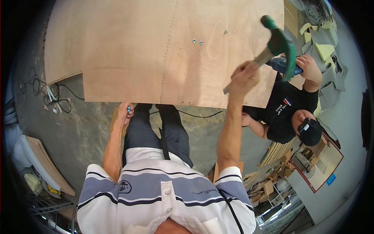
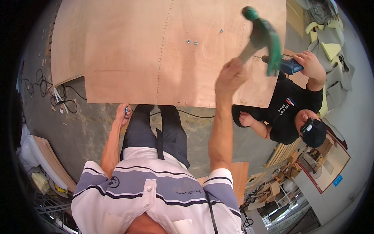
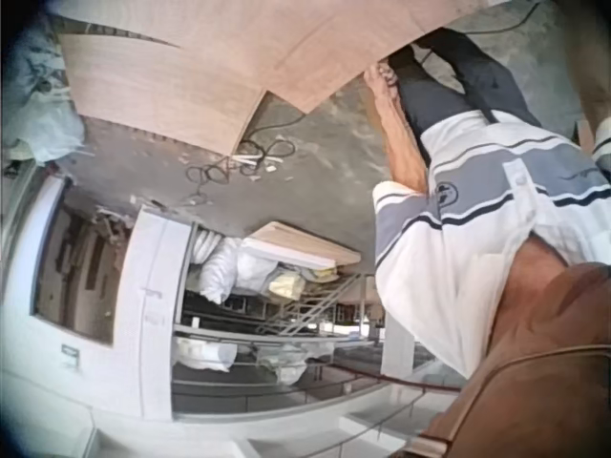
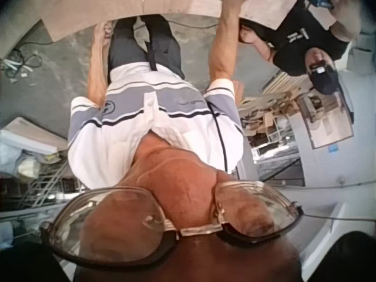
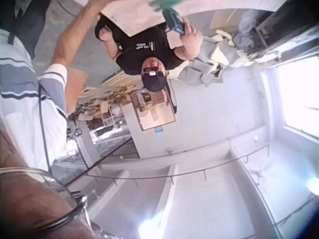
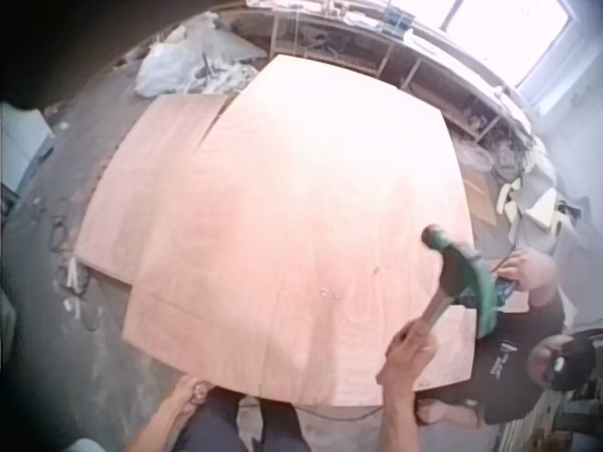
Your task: Assembling large wooden panels by hammering and marking locations in a workshop.
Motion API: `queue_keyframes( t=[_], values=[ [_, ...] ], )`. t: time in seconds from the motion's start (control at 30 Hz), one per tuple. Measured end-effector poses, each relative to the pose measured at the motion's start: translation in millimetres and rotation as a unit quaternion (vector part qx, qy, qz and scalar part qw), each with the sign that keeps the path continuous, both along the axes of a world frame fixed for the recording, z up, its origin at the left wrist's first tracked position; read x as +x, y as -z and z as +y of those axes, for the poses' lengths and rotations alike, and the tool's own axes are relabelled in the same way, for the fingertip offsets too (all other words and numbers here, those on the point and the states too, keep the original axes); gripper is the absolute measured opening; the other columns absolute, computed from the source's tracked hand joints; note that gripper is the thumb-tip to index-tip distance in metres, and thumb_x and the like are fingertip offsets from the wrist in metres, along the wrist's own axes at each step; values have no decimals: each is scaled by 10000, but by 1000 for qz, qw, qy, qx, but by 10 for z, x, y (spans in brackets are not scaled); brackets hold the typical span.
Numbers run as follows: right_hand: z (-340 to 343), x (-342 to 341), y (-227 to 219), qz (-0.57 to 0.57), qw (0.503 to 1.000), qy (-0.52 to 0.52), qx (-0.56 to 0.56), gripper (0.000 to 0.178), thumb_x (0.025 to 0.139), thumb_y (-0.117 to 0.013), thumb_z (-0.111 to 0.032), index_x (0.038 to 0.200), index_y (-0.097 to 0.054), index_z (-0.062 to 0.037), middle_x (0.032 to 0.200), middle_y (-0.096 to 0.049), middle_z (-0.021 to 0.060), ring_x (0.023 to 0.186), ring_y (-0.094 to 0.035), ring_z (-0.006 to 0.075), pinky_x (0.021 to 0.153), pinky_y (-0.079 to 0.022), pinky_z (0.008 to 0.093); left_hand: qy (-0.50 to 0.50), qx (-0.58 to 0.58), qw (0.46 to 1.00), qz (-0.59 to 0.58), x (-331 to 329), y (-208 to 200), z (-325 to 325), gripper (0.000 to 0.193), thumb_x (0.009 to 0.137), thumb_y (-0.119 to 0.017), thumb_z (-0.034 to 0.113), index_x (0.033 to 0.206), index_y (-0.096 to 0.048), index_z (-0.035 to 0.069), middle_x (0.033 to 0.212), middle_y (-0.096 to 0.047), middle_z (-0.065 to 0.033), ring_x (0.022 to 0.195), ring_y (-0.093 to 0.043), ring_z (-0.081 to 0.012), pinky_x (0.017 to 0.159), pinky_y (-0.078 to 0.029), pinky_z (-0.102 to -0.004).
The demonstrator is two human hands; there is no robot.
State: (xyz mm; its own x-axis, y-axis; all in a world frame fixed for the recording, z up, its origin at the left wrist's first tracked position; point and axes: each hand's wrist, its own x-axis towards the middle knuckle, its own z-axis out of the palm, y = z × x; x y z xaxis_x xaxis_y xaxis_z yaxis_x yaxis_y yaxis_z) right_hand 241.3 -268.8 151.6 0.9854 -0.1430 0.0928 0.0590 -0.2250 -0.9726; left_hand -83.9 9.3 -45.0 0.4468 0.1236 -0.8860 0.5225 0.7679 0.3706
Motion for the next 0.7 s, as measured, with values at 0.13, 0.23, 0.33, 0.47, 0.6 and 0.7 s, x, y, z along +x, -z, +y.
queue_keyframes(
  t=[0.13, 0.23, 0.33, 0.47, 0.6, 0.7],
  values=[
    [-351, -226, 1465, 87, 899, -63, -425, 443, 974, -433, -328, 654, -447, -20, 534, -401, 41, 504, -425, 141, 474, -334, 309, 8, -11, 1000, -14, 195, -12, -89, 161, 882, -501, 144, 751, -496, 49, 614, -479, -35, 456, -419, -84, 354, -283, -208],
    [-154, -312, 1455, 232, 944, -73, -223, 428, 960, -453, -316, 670, -474, -2, 572, -451, 52, 552, -462, 146, 519, -371, 330, 11, -15, 1000, 5, 62, 90, 19, 172, 876, -504, 156, 736, -496, 56, 615, -479, -40, 447, -407, -83, 353, -281, -209],
    [-410, -696, 1314, 361, 930, 4, -75, 405, 931, -530, -303, 683, -491, 16, 605, -500, 68, 612, -516, 159, 574, -413, 342, -21, -6, 1000, -6, 53, 63, -55, 174, 876, -498, 154, 730, -487, 59, 620, -482, -40, 445, -404, -85, 353, -282, -208],
    [-928, -1323, 1130, 363, 918, 39, -152, 345, 883, -632, -260, 732, -537, 35, 657, -541, 88, 668, -558, 178, 618, -437, 343, -8, -33, 999, -13, 129, 139, -34, 180, 883, -504, 164, 736, -465, 67, 636, -482, -38, 457, -411, -85, 357, -285, -205],
    [-1204, -2121, 1537, 176, 922, 106, -328, 324, 872, -632, -237, 979, -603, 68, 941, -611, 205, 864, -582, 302, 791, -446, 404, -71, -18, 997, 2, 227, -14, -41, 232, 907, -508, 208, 698, -463, 118, 558, -439, 0, 417, -390, -84, 353, -280, -220],
    [-1050, -2165, 1753, 289, 916, 194, -200, 282, 883, -633, -215, 845, -566, 57, 779, -578, 111, 677, -505, 174, 640, -443, 360, -42, -18, 999, -11, 213, 102, -74, 238, 920, -505, 266, 706, -467, 169, 527, -428, 36, 370, -367, -95, 344, -277, -240]
  ],
)
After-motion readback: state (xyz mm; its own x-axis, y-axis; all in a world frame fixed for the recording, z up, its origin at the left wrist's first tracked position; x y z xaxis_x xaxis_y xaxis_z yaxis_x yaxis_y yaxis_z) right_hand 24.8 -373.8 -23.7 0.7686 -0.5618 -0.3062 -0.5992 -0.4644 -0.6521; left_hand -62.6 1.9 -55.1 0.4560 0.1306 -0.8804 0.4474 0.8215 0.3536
